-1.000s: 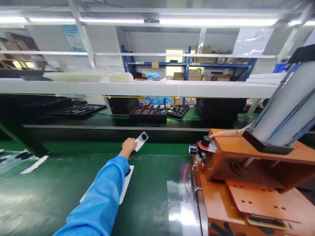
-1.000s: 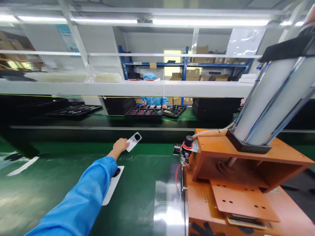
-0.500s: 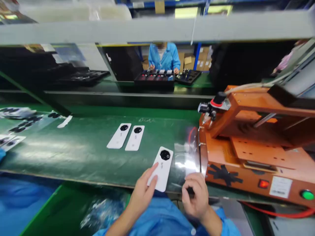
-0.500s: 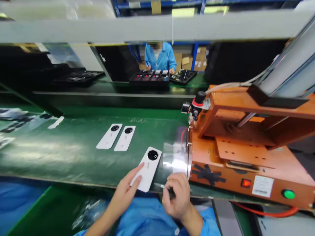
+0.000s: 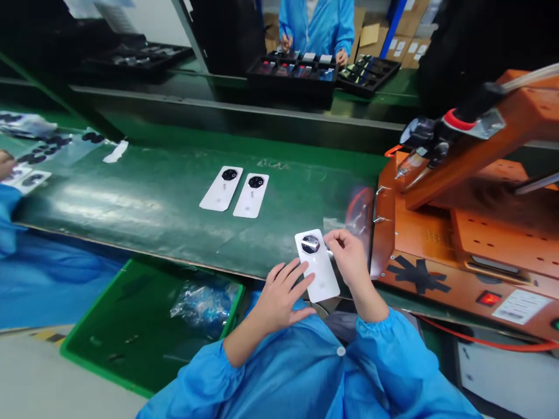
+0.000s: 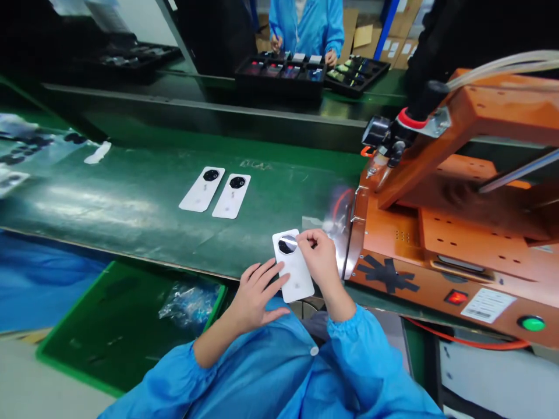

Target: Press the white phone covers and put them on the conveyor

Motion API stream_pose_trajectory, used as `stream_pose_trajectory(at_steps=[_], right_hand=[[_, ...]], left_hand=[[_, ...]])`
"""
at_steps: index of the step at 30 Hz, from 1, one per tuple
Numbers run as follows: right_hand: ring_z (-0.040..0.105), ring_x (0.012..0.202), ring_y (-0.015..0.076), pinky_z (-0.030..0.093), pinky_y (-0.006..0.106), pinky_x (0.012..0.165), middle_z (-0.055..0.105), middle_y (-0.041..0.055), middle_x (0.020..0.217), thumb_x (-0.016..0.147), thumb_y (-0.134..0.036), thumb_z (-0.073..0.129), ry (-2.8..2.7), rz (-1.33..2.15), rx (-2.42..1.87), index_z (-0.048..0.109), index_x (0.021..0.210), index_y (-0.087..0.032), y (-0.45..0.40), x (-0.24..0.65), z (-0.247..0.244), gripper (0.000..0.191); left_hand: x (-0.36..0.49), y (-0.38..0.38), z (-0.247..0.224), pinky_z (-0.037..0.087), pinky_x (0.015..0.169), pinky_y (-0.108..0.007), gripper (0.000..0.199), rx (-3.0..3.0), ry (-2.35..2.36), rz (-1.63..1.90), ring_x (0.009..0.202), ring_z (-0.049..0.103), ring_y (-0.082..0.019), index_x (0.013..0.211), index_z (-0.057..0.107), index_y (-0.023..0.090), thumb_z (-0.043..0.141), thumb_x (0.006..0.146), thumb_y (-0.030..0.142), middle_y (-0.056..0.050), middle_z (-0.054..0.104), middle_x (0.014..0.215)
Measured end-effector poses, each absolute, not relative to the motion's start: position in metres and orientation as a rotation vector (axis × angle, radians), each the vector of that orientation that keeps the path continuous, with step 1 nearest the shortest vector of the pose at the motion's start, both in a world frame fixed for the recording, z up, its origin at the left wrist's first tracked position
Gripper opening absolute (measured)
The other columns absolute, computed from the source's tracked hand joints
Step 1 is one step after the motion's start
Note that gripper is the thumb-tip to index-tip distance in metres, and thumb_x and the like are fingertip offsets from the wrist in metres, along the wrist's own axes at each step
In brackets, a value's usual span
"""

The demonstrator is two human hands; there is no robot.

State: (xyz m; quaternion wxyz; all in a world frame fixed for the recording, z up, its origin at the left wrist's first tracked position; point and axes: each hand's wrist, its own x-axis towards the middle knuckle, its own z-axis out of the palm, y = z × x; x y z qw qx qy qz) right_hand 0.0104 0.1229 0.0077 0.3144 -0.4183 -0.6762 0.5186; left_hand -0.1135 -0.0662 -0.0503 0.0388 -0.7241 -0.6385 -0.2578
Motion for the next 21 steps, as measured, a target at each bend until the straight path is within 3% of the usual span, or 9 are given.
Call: stream_pose_trajectory(at_steps=[3,9,14,21], right_hand=[[0.058,0.074,0.0182,0.045,0.035,0.074,0.067,0.0022,0.083,0.082,-0.04,0.065,-1.862,1.304,-1.062,0.07,0.076,-0.022,0.125,0.006,0.011,0.02],[0.062,0.103,0.0258,0.044,0.044,0.098,0.069,0.0064,0.1,0.085,-0.036,0.063,-2.029,1.048,-1.022,0.071,0.074,-0.024,0.12,-0.004,0.01,0.018],[0.059,0.108,0.0286,0.039,0.049,0.1,0.069,0.006,0.105,0.088,-0.033,0.061,-2.187,0.939,-1.123,0.072,0.075,-0.024,0.115,-0.01,0.005,0.018],[0.057,0.107,0.028,0.036,0.046,0.096,0.068,0.0049,0.104,0.089,-0.029,0.059,-2.236,0.81,-1.182,0.071,0.077,-0.024,0.114,-0.012,0.003,0.018]], left_hand=[[-0.108,-0.06,-0.066,0.03,0.116,-0.045,0.058,-2.097,-1.938,-0.827,0.143,0.05,-0.03,0.139,0.063,0.023,0.06,0.095,0.061,-0.011,0.061,0.149],[-0.103,-0.053,-0.081,0.034,0.111,-0.041,0.061,-1.952,-1.846,-0.889,0.138,0.055,-0.026,0.136,0.067,0.027,0.048,0.097,0.07,-0.008,0.067,0.142],[-0.103,-0.052,-0.085,0.035,0.109,-0.04,0.062,-1.914,-1.802,-0.919,0.137,0.057,-0.025,0.137,0.067,0.027,0.042,0.099,0.07,-0.007,0.068,0.14],[-0.101,-0.051,-0.087,0.035,0.108,-0.04,0.061,-1.89,-1.802,-0.951,0.136,0.058,-0.025,0.137,0.067,0.027,0.046,0.098,0.07,-0.007,0.069,0.139]])
